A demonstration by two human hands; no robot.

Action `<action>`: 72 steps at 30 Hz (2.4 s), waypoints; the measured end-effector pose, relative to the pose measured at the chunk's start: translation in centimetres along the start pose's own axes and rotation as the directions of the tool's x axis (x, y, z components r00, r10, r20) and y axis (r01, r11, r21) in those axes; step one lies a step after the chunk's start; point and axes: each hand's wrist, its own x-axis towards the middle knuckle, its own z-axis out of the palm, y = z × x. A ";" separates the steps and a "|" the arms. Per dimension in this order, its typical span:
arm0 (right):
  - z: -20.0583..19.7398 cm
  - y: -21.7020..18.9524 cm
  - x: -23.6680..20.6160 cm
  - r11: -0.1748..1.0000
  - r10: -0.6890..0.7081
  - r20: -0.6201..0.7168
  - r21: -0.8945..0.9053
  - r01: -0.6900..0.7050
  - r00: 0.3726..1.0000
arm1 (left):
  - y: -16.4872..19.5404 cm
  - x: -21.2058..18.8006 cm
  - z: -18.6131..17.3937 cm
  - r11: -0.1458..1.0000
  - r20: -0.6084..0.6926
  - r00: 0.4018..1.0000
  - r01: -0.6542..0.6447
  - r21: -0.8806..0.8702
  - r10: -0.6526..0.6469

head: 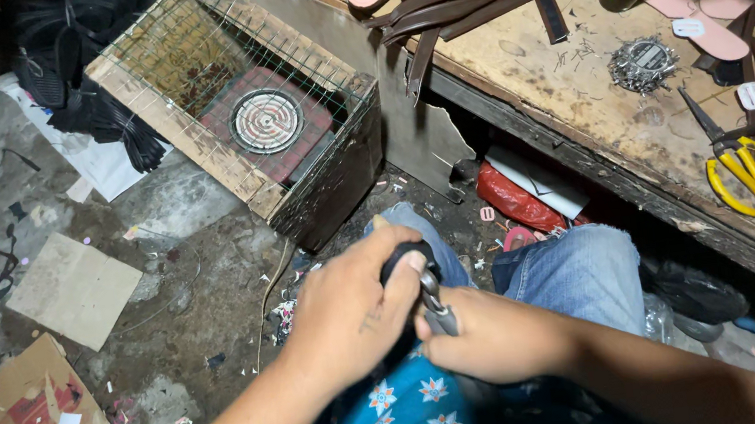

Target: The person sits on the floor of a shoe workshop and lasts a black ballet flat: they use pincers to grip and pull the shoe upper over the insole, press and smooth the upper by hand, and tap the edge with a wooden mallet to set it in place.

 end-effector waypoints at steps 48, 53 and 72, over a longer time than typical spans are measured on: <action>1.0 1.9 -2.5 0.920 0.265 -0.206 -0.239 -0.311 0.942 | -4.6 1.0 6.9 0.934 -0.042 0.936 -0.352 -0.070 0.349; 2.7 2.7 -1.1 0.883 0.184 -0.305 -0.367 -0.293 0.935 | -4.7 0.7 6.0 0.972 0.063 0.977 -0.193 -0.131 0.203; 4.5 3.7 -5.0 0.919 0.337 -0.225 0.291 -0.267 0.914 | -3.7 -2.8 6.8 0.941 -0.026 0.941 -0.337 0.023 0.338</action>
